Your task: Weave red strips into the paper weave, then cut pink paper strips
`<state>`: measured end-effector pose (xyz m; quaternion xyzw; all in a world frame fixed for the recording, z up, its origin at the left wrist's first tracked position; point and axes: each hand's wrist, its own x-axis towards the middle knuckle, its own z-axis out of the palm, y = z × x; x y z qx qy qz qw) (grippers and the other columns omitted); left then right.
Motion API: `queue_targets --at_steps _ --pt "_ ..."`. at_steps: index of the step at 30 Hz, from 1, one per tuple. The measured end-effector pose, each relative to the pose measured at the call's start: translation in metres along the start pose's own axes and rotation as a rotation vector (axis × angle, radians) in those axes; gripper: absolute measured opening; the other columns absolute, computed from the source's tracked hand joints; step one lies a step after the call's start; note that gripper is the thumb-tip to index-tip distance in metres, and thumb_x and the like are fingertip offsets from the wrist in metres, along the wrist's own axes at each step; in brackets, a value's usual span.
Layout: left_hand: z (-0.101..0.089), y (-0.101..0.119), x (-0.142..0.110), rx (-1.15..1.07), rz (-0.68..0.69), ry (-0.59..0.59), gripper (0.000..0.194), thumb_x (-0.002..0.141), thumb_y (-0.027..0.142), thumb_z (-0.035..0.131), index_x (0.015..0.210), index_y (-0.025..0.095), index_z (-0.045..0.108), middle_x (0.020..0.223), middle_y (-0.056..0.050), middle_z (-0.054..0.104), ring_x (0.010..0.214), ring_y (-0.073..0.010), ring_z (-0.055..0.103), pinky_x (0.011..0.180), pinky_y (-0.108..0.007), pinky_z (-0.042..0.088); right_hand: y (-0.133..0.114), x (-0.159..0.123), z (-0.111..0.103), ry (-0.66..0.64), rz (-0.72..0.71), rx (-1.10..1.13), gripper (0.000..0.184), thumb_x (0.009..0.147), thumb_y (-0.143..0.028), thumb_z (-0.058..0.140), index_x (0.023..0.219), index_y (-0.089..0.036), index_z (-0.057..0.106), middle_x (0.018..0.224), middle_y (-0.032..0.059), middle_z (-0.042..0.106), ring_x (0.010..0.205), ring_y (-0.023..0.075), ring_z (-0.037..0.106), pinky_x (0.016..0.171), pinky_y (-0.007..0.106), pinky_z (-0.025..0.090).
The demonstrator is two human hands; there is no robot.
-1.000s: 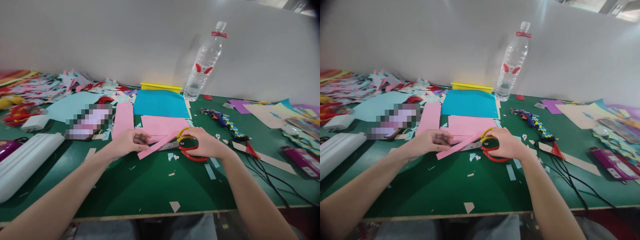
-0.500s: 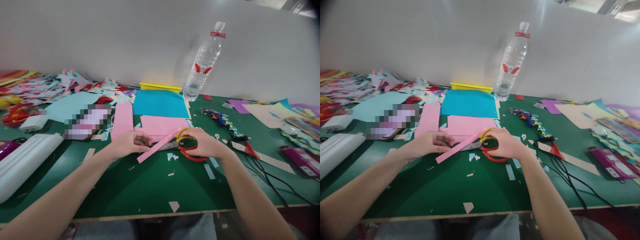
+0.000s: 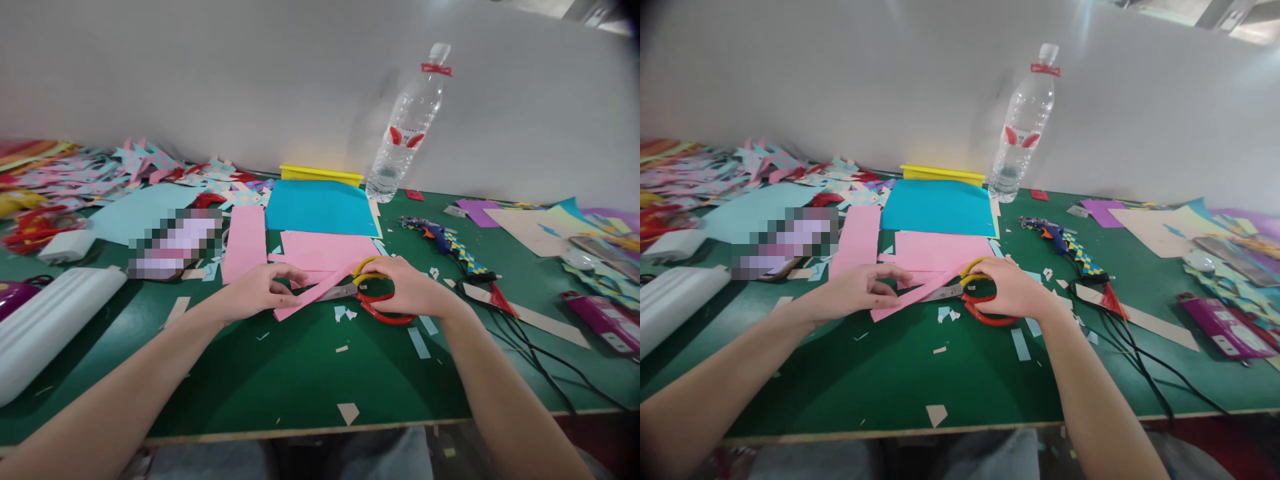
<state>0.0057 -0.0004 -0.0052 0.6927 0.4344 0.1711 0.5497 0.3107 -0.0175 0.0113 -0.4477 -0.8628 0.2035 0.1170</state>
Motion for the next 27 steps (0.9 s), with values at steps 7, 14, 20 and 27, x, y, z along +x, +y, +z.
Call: queue_targets --at_steps 7,14,20,27 --pt "-0.003 -0.012 0.005 -0.095 -0.02 0.072 0.045 0.066 0.032 0.077 0.106 0.016 0.063 0.107 -0.011 0.068 0.098 -0.0242 0.065 0.088 -0.039 0.053 0.002 0.001 -0.002 0.025 -0.017 -0.027 0.038 0.068 -0.025 0.065 0.106 -0.028 0.06 0.12 0.0027 0.062 0.113 0.0258 0.054 0.101 0.046 0.031" --pt "-0.001 -0.017 0.008 -0.024 0.016 0.12 0.033 0.071 0.033 0.074 0.1 0.019 0.067 0.1 -0.008 0.071 0.094 -0.0233 0.067 0.09 -0.041 0.052 -0.001 0.0 -0.004 0.022 -0.017 -0.024 0.04 0.068 -0.023 0.065 0.107 -0.029 0.061 0.119 0.0015 0.062 0.112 0.0258 0.054 0.101 0.046 0.031" --pt "0.008 -0.013 0.01 0.067 0.091 0.181 0.026 0.077 0.032 0.068 0.099 0.019 0.068 0.102 -0.006 0.071 0.093 -0.0211 0.066 0.092 -0.039 0.051 -0.002 -0.002 -0.007 0.0 0.0 -0.019 0.036 0.07 -0.026 0.063 0.106 -0.03 0.061 0.12 0.0008 0.062 0.113 0.0258 0.054 0.1 0.046 0.032" --pt "0.017 -0.004 0.009 0.116 0.148 0.207 0.023 0.081 0.034 0.063 0.098 0.019 0.067 0.101 -0.006 0.07 0.091 -0.0206 0.064 0.088 -0.037 0.051 0.002 -0.006 -0.009 0.023 0.021 -0.029 0.04 0.068 -0.028 0.065 0.108 -0.03 0.061 0.12 0.0016 0.062 0.113 0.0266 0.054 0.098 0.045 0.036"
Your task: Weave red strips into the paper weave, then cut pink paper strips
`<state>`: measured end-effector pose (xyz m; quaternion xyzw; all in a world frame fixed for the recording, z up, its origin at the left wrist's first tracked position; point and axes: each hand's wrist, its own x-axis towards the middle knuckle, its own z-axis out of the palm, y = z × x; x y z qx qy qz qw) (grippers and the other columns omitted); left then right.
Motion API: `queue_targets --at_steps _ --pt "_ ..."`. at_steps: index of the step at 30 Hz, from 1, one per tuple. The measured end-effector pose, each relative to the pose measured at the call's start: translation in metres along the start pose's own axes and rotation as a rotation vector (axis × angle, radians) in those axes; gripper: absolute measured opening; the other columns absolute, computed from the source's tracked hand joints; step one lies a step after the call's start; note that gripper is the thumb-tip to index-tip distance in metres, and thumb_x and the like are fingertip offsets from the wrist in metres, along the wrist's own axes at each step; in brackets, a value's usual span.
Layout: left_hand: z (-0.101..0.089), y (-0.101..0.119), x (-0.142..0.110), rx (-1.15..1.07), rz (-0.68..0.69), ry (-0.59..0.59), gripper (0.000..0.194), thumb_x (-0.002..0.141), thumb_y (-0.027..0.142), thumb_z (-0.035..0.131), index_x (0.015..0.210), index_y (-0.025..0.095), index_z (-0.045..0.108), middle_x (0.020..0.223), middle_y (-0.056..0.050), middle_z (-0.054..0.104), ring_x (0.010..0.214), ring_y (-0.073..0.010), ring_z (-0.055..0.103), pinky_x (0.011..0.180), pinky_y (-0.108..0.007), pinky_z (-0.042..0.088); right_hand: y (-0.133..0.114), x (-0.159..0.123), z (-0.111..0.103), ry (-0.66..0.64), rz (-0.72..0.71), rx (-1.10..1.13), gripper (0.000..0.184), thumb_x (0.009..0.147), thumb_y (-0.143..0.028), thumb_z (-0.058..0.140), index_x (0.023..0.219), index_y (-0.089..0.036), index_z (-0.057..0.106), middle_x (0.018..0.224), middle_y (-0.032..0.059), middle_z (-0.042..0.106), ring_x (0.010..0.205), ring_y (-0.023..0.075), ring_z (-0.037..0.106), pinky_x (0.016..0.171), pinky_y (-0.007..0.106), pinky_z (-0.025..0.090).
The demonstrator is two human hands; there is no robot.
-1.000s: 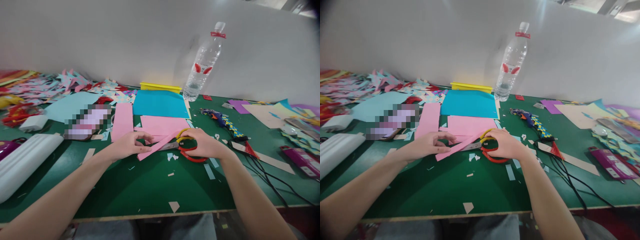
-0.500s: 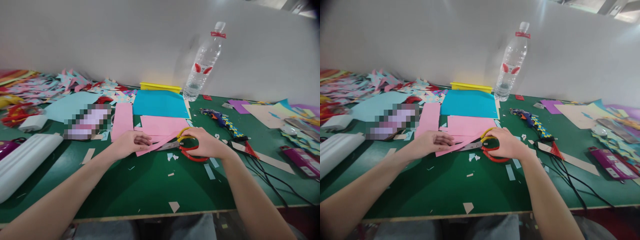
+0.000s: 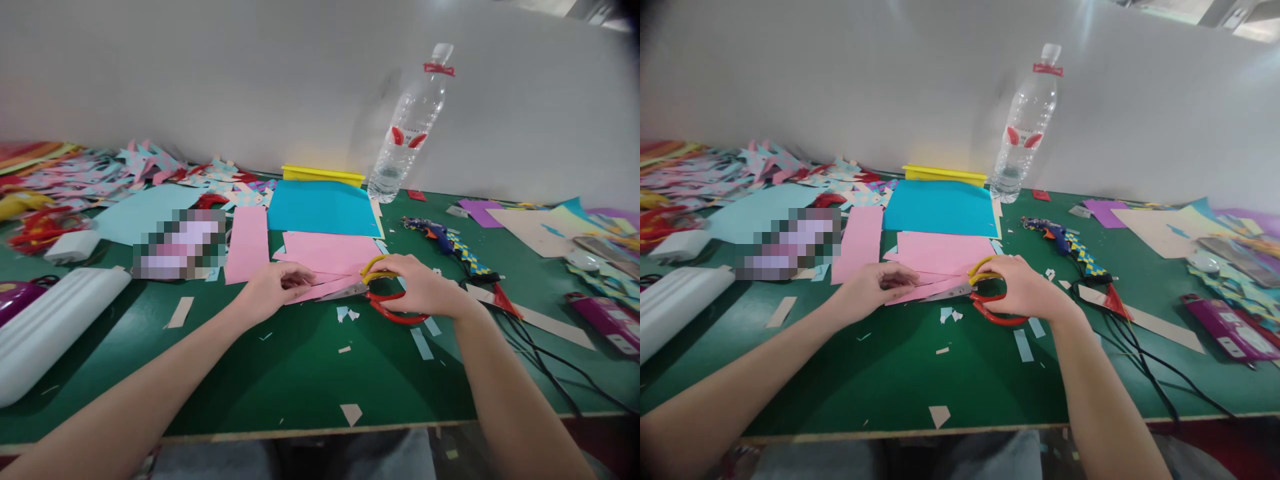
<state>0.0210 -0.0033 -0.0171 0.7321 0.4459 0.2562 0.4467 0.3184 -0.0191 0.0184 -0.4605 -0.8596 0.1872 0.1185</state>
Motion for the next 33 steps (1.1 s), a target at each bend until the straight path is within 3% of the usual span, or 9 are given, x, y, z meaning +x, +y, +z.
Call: queue_targets --at_steps 7,10,18,24,33 --pt "0.005 -0.001 0.0 0.33 0.26 0.086 0.023 0.091 0.034 0.049 0.103 0.021 0.064 0.105 -0.006 0.067 0.097 -0.0217 0.059 0.086 -0.036 0.047 0.002 0.0 0.0 -0.022 0.013 -0.004 0.039 0.07 -0.028 0.064 0.109 -0.031 0.06 0.122 0.0002 0.06 0.114 0.0264 0.053 0.099 0.046 0.035" --pt "-0.001 0.001 -0.003 0.437 0.328 0.058 0.025 0.092 0.035 0.048 0.106 0.022 0.065 0.106 -0.006 0.067 0.101 -0.0225 0.057 0.089 -0.037 0.043 0.002 0.001 0.002 -0.045 0.03 -0.007 0.038 0.071 -0.027 0.062 0.109 -0.031 0.058 0.123 0.0002 0.06 0.114 0.0265 0.052 0.097 0.045 0.035" --pt "-0.009 0.005 -0.008 0.496 0.232 -0.02 0.041 0.079 0.053 0.063 0.108 0.025 0.067 0.095 -0.004 0.068 0.087 -0.0225 0.059 0.079 -0.034 0.043 0.0 0.001 0.006 -0.047 0.035 -0.011 0.038 0.071 -0.027 0.062 0.108 -0.029 0.056 0.123 0.002 0.057 0.114 0.0271 0.05 0.098 0.045 0.034" --pt "-0.01 0.001 -0.007 0.509 0.217 -0.132 0.038 0.076 0.047 0.068 0.108 0.025 0.066 0.104 -0.003 0.068 0.092 -0.0237 0.059 0.085 -0.036 0.041 -0.002 0.001 0.007 -0.047 0.042 -0.027 0.038 0.071 -0.027 0.061 0.108 -0.029 0.055 0.121 0.0019 0.059 0.109 0.0266 0.052 0.095 0.043 0.036" --pt "-0.011 -0.012 -0.005 0.595 0.236 0.006 0.031 0.086 0.031 0.058 0.116 0.024 0.061 0.11 -0.004 0.067 0.098 -0.0223 0.058 0.087 -0.036 0.043 -0.005 0.002 0.005 -0.016 0.041 -0.04 0.035 0.071 -0.028 0.062 0.106 -0.027 0.057 0.119 0.0023 0.061 0.108 0.0259 0.054 0.095 0.042 0.037"
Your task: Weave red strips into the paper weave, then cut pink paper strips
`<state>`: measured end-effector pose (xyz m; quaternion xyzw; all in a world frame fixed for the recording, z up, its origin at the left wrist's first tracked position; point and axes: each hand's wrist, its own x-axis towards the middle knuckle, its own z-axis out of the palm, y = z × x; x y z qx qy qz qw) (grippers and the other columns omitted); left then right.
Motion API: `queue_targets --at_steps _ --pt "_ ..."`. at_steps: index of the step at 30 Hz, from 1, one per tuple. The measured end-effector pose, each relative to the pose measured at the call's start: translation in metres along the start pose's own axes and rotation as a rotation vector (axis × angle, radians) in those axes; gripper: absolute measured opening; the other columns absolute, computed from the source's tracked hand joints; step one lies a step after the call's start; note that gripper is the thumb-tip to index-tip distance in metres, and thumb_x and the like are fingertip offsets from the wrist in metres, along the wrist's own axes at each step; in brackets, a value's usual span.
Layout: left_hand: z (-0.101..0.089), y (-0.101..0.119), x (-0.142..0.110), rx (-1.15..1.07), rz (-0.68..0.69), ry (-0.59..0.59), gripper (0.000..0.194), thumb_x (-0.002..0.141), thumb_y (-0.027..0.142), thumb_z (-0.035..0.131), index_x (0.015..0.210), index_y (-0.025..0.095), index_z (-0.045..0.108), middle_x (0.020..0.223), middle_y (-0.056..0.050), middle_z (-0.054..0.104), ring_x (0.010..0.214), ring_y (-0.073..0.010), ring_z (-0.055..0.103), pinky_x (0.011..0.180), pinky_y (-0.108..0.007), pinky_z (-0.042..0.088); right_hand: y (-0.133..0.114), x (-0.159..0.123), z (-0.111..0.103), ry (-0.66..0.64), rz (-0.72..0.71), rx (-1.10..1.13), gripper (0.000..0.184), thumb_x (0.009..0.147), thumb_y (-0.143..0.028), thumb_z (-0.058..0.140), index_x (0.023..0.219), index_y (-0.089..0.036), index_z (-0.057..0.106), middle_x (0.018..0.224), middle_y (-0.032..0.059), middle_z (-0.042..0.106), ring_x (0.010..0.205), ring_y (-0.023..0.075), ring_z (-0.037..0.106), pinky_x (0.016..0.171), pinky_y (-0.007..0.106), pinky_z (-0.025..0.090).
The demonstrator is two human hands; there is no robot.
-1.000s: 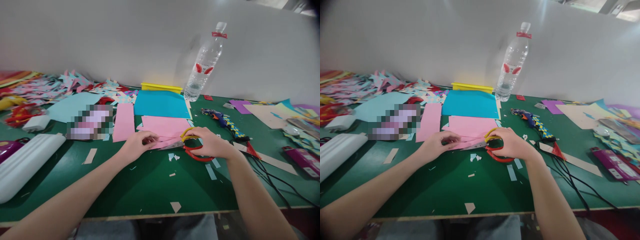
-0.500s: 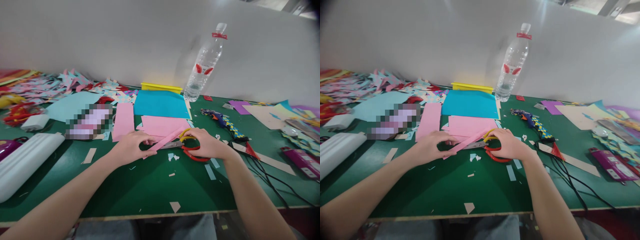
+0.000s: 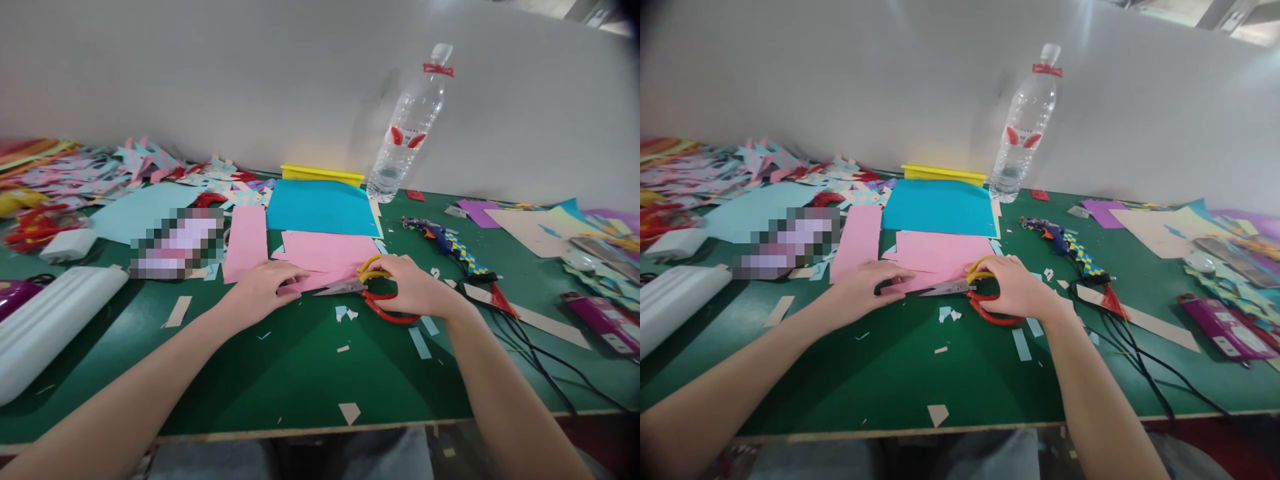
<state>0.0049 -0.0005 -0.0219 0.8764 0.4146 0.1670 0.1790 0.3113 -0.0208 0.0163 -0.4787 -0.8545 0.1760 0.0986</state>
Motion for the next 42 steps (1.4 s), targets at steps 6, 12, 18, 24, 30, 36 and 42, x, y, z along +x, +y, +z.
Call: queue_targets --at_steps 6,12,18,24,30,36,42 --pt "0.002 -0.003 0.002 0.008 -0.011 0.034 0.031 0.088 0.032 0.056 0.117 0.022 0.06 0.108 -0.004 0.068 0.095 -0.0218 0.059 0.087 -0.036 0.044 0.002 0.001 0.002 0.016 -0.021 0.066 0.035 0.073 -0.029 0.063 0.108 -0.027 0.058 0.119 0.003 0.06 0.111 0.0237 0.054 0.094 0.039 0.042" --pt "0.0 -0.003 0.002 -0.098 -0.073 -0.007 0.028 0.089 0.025 0.051 0.116 0.023 0.06 0.101 -0.003 0.068 0.089 -0.0185 0.061 0.078 -0.03 0.047 0.003 0.001 0.004 0.002 -0.021 0.118 0.037 0.073 -0.028 0.063 0.11 -0.027 0.057 0.121 0.0029 0.059 0.11 0.0223 0.055 0.093 0.038 0.045" --pt "-0.001 -0.002 0.003 -0.212 -0.112 -0.052 0.032 0.087 0.02 0.051 0.117 0.026 0.059 0.102 -0.001 0.067 0.092 -0.0175 0.061 0.079 -0.03 0.048 0.0 0.002 0.002 0.034 -0.085 0.077 0.035 0.071 -0.023 0.064 0.106 -0.028 0.057 0.118 0.0018 0.061 0.111 0.0234 0.054 0.098 0.042 0.038" --pt "0.0 0.004 0.004 -0.317 -0.137 -0.069 0.029 0.085 0.027 0.057 0.113 0.025 0.06 0.099 -0.001 0.067 0.086 -0.0162 0.063 0.075 -0.029 0.05 -0.004 0.002 0.004 0.023 -0.098 0.083 0.038 0.069 -0.019 0.063 0.106 -0.029 0.057 0.119 0.0 0.061 0.112 0.0219 0.054 0.098 0.04 0.036" --pt "0.003 0.006 0.002 -0.349 -0.114 -0.065 0.03 0.083 0.028 0.059 0.113 0.025 0.06 0.095 0.0 0.067 0.087 -0.0168 0.062 0.078 -0.03 0.05 -0.007 0.006 0.007 -0.01 -0.153 0.116 0.04 0.068 -0.017 0.064 0.106 -0.028 0.059 0.117 0.0002 0.062 0.113 0.0208 0.054 0.099 0.038 0.038" --pt "0.007 0.005 0.003 -0.358 -0.118 -0.057 0.029 0.084 0.028 0.058 0.112 0.023 0.062 0.095 -0.003 0.067 0.086 -0.0176 0.062 0.078 -0.032 0.05 -0.006 0.008 0.01 -0.033 -0.186 0.121 0.043 0.068 -0.016 0.064 0.109 -0.027 0.058 0.12 0.0014 0.06 0.116 0.0215 0.051 0.101 0.039 0.037" --pt "0.005 0.007 0.004 -0.337 -0.145 -0.06 0.029 0.082 0.028 0.058 0.11 0.021 0.063 0.093 -0.003 0.067 0.084 -0.018 0.062 0.077 -0.032 0.05 -0.007 0.007 0.01 -0.028 -0.184 0.123 0.043 0.067 -0.015 0.064 0.107 -0.027 0.059 0.119 0.0011 0.061 0.115 0.0205 0.052 0.101 0.037 0.037"
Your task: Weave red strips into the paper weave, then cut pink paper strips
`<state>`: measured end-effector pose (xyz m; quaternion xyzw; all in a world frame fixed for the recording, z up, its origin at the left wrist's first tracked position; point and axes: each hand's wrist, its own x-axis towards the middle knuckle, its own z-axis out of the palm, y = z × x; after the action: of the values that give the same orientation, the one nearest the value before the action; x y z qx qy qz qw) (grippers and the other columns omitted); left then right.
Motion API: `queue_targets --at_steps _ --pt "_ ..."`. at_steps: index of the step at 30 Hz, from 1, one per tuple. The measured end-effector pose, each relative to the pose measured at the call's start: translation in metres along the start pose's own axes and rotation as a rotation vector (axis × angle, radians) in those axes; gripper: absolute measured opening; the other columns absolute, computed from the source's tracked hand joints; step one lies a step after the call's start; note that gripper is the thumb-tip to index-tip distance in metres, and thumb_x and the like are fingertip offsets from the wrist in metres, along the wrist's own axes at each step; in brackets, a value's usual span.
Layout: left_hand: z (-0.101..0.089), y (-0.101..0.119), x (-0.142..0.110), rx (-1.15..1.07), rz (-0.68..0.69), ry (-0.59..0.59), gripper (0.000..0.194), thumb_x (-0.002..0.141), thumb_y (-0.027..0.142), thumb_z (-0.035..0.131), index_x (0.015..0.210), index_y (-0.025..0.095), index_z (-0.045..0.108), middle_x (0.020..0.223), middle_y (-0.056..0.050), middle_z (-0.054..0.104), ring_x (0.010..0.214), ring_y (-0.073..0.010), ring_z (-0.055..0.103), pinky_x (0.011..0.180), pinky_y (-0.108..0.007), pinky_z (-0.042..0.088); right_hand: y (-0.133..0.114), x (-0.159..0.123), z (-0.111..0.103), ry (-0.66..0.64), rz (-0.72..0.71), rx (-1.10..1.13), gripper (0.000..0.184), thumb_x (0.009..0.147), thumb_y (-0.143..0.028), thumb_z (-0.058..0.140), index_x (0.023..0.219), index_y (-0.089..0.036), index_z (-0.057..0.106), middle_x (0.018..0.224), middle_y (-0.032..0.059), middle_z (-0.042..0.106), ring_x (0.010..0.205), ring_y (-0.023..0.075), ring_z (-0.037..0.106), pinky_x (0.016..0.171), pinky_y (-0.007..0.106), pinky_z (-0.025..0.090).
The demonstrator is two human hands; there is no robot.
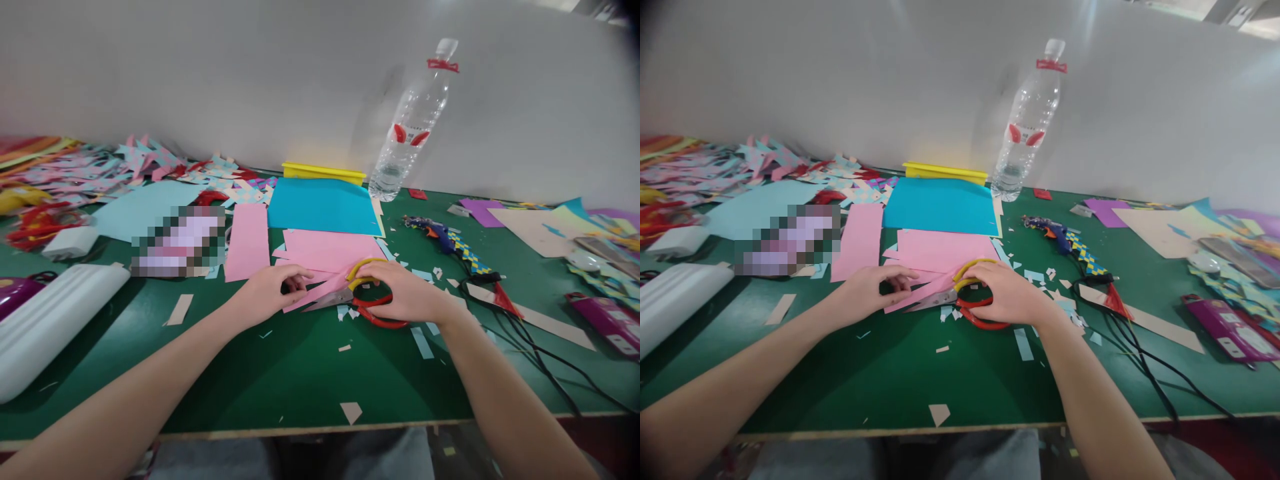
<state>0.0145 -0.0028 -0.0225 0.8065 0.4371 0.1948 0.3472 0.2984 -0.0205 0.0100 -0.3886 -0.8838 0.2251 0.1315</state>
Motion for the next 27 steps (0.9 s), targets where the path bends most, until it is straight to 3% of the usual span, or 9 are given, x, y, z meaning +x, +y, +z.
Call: queue_targets --at_steps 9,21,27 --pt "0.0013 0.0017 -0.0011 0.018 0.021 -0.011 0.026 0.083 0.031 0.058 0.106 0.02 0.064 0.09 -0.003 0.068 0.079 -0.0173 0.061 0.072 -0.031 0.051 -0.0029 0.0008 -0.0021 -0.013 0.031 0.021 0.041 0.069 -0.018 0.063 0.109 -0.027 0.06 0.12 0.0035 0.061 0.115 0.0231 0.053 0.1 0.04 0.039" --pt "-0.0036 0.0014 -0.0016 0.006 0.031 -0.121 0.036 0.084 0.041 0.057 0.115 0.022 0.061 0.087 -0.003 0.065 0.074 -0.0164 0.059 0.065 -0.026 0.047 -0.002 -0.0017 -0.0017 -0.044 0.087 0.065 0.043 0.068 -0.016 0.063 0.109 -0.026 0.059 0.12 0.003 0.06 0.113 0.0211 0.054 0.098 0.037 0.044" --pt "-0.0071 0.0002 -0.0033 0.013 0.06 -0.14 0.036 0.084 0.037 0.058 0.117 0.024 0.059 0.093 -0.003 0.064 0.079 -0.0167 0.058 0.068 -0.026 0.046 0.0001 -0.0032 -0.004 -0.037 0.103 0.055 0.043 0.067 -0.016 0.062 0.108 -0.027 0.06 0.12 0.0032 0.061 0.112 0.0219 0.056 0.096 0.037 0.044"
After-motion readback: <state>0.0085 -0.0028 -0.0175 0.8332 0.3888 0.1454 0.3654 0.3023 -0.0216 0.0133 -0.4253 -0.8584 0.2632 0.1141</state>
